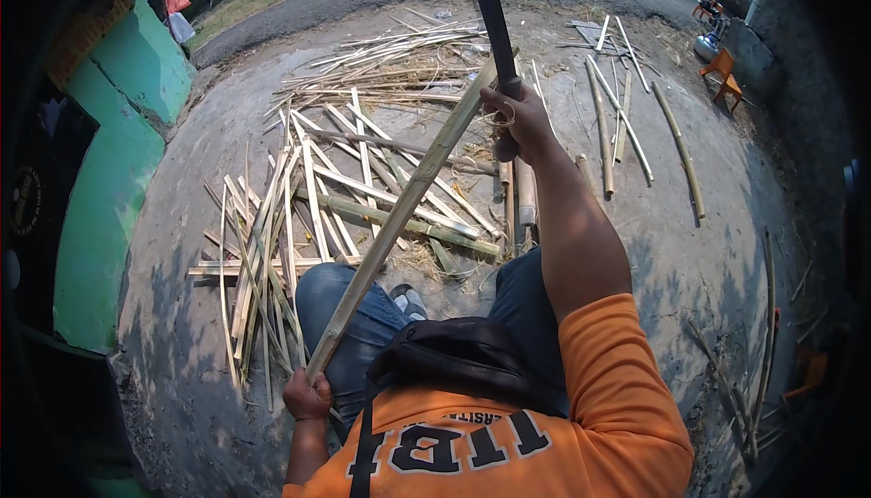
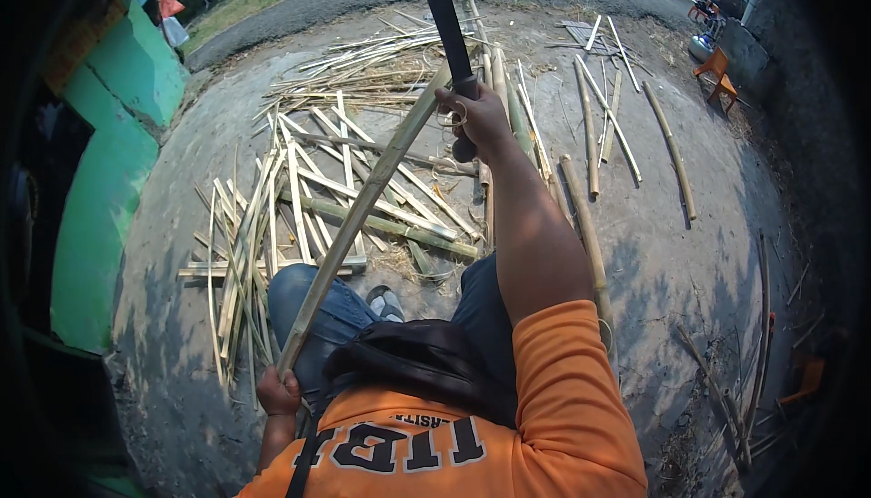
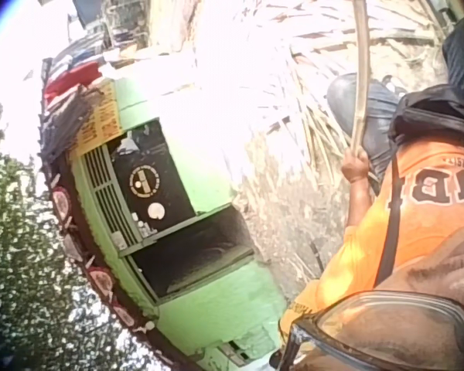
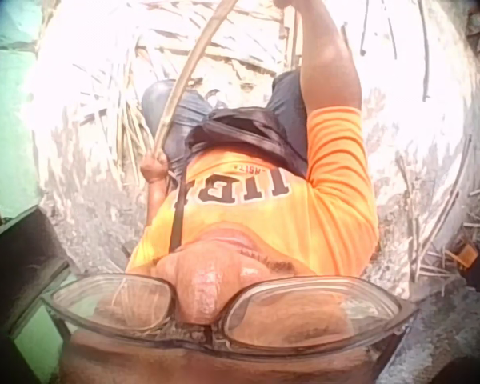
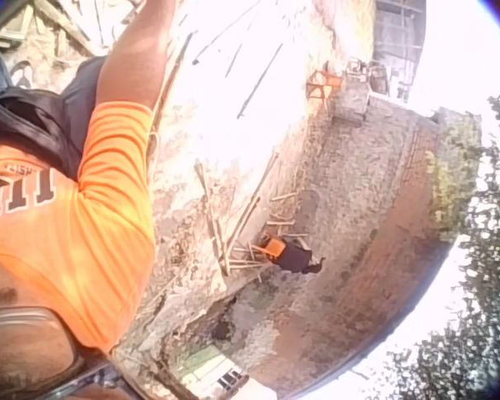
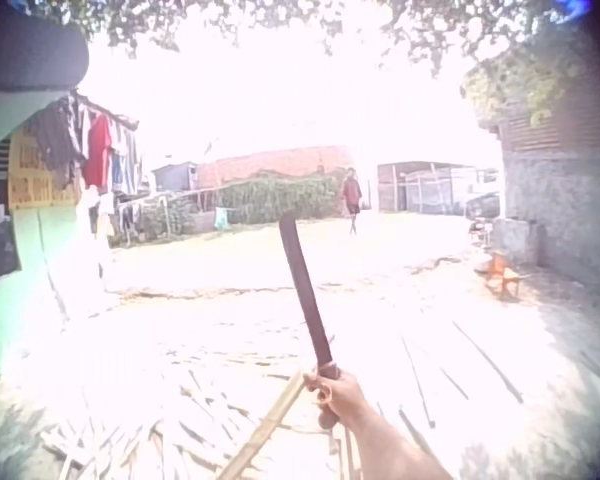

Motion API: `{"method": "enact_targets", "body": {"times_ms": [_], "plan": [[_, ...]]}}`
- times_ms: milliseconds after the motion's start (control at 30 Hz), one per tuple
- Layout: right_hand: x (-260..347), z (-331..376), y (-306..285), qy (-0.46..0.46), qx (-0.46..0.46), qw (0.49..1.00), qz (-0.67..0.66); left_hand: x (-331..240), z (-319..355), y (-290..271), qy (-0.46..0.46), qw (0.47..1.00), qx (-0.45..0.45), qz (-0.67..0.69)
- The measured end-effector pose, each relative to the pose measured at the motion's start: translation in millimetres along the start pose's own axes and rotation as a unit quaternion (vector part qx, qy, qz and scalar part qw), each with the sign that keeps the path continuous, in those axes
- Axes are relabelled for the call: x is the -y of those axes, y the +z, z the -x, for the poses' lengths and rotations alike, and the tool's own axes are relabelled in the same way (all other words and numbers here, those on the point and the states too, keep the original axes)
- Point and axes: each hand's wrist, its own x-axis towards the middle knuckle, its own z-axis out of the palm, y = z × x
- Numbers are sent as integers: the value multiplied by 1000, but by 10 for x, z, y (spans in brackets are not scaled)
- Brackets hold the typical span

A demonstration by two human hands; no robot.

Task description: The person shaves a long bamboo strip with a machete while sitting outdoors. They hold the bamboo strip by hand and scrape the blade along its length to smooth it, with many bamboo poles and shavings scattered on the ground around them.

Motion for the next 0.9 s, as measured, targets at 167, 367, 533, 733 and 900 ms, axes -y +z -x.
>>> {"method": "enact_targets", "body": {"times_ms": [167, 367, 533, 733, 900], "plan": [[42, 33, -60, 10, 29, 1000, -7, -18, -7, -3, -4, 1000, 7, 11], [74, 21, -126, -3, -12, 999, -50, -21, -30, 2, -7, 1000, 21, 16], [112, -11, -217, 15, -20, 985, -171, -17, -56, 3, -10, 999, 26, 25], [50, -148, -473, 44, 42, 908, -414, 53, -81, 17, -21, 999, 39, 27], [12, -185, -763, 74, 95, 858, -500, 28, -168, -31, -17, 998, 54, 23]]}}
